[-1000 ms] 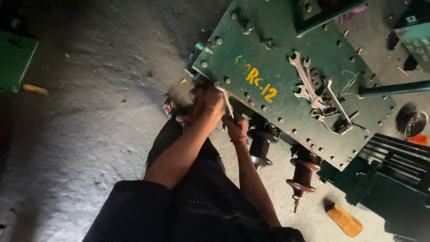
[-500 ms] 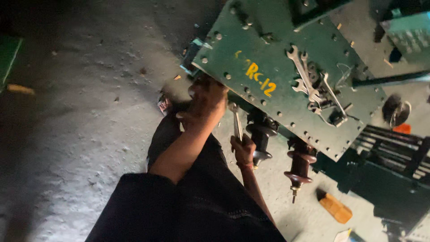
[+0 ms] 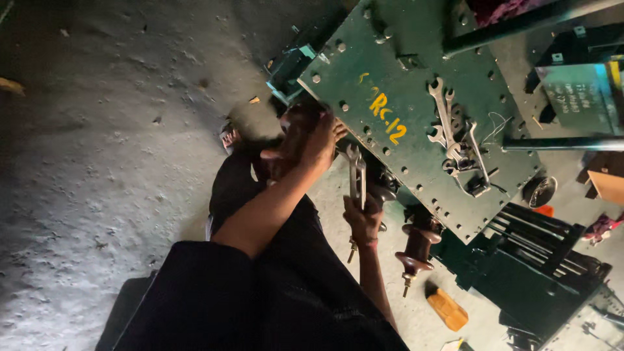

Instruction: The person uses two wrenches to tighten bolts on a green metal panel. They systematically move from one bolt to the next, applying torque with both hands to secure the fasteners.

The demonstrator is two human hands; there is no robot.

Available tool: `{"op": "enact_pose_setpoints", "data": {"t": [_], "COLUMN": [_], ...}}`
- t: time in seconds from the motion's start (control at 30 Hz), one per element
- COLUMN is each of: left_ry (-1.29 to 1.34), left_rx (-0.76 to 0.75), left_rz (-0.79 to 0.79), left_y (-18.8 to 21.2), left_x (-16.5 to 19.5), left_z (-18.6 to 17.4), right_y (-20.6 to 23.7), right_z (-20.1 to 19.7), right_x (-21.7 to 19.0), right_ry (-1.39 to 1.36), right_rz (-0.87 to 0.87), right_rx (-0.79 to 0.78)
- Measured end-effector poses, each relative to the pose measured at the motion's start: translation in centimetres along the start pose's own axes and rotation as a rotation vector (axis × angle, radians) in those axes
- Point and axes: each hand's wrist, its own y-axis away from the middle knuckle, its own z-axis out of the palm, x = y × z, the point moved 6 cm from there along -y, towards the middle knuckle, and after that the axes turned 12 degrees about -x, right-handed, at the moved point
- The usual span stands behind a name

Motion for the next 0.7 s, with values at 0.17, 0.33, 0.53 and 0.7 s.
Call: {"op": "enact_pose_setpoints", "data": {"t": [0.17,0.33,0.53,0.7], "left_ry": [-0.292,-0.452,-0.580,-0.587], "left_rx": [-0.054,0.161,0.344,0.279], "left_rz": [0.065,0.263,0.491,0.340], "left_y": [2.1,1.0,1.1,-0.2], "left_x": [-0.6,-1.4,1.0,4.1], "left_z": [-0.1,-0.1,1.4,0.6], "right_y": [-4.6,-8.4,-10.3,-8.7], "right_z": [2.5,2.7,2.4,2.0], "right_x": [-0.5,0.5,-1.6,-0.9], "right_ry": [-0.020,-0.039,-0.147,-0.001], "right_rz": [-0.158,-0.275,-0.358,-0.285], "right_rx": [-0.111,-0.141,-0.222,-0.275]}}
